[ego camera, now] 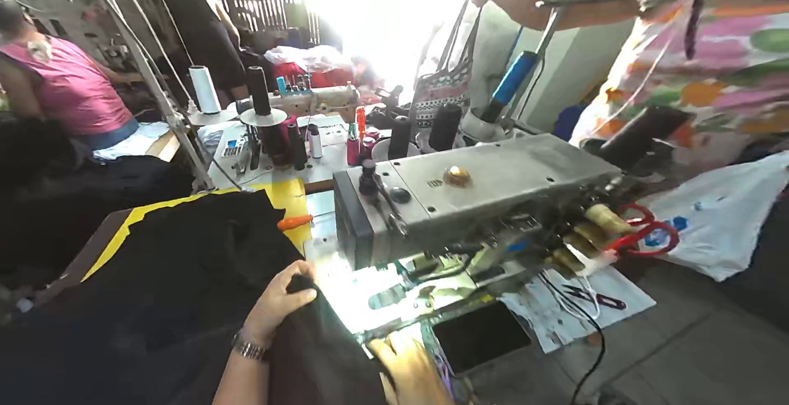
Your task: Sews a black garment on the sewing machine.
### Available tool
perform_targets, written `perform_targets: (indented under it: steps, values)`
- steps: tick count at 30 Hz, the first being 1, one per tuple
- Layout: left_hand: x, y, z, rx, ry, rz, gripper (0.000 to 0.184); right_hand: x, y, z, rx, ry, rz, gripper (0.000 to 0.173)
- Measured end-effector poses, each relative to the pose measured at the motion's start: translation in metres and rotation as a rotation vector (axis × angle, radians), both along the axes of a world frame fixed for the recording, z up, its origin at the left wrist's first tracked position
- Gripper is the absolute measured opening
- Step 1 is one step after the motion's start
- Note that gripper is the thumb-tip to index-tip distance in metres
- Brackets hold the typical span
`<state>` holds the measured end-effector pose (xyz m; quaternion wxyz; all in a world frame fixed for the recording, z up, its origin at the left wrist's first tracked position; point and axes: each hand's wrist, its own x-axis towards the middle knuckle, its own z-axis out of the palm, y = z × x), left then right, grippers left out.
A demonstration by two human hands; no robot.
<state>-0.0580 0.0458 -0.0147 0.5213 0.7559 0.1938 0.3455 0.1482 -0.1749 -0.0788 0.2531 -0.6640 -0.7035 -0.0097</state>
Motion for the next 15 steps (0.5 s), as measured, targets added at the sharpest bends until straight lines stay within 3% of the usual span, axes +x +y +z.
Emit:
perform_targets:
  steps: [5,8,11,13,15]
  values:
    - [0.000,0.009,-0.015,-0.092,-0.166,-0.113,0.019,0.000,0.002,0.010,-0.058,0.066,0.006,0.025]
    - [-0.003,0.013,-0.022,-0.183,-0.258,-0.232,0.030,-0.001,0.005,0.017,-0.199,0.106,0.029,0.030]
    - [-0.006,0.008,-0.008,-0.229,-0.179,-0.076,0.037,-0.007,0.023,0.111,-0.788,0.178,-0.002,0.038]
    - [-0.004,0.006,0.018,-0.161,0.015,0.168,0.039,-0.010,0.022,0.133,-0.801,0.150,-0.028,0.039]
    - [-0.002,0.018,0.045,-0.066,0.192,0.308,0.034,-0.004,0.039,0.182,-1.128,0.187,-0.008,0.040]
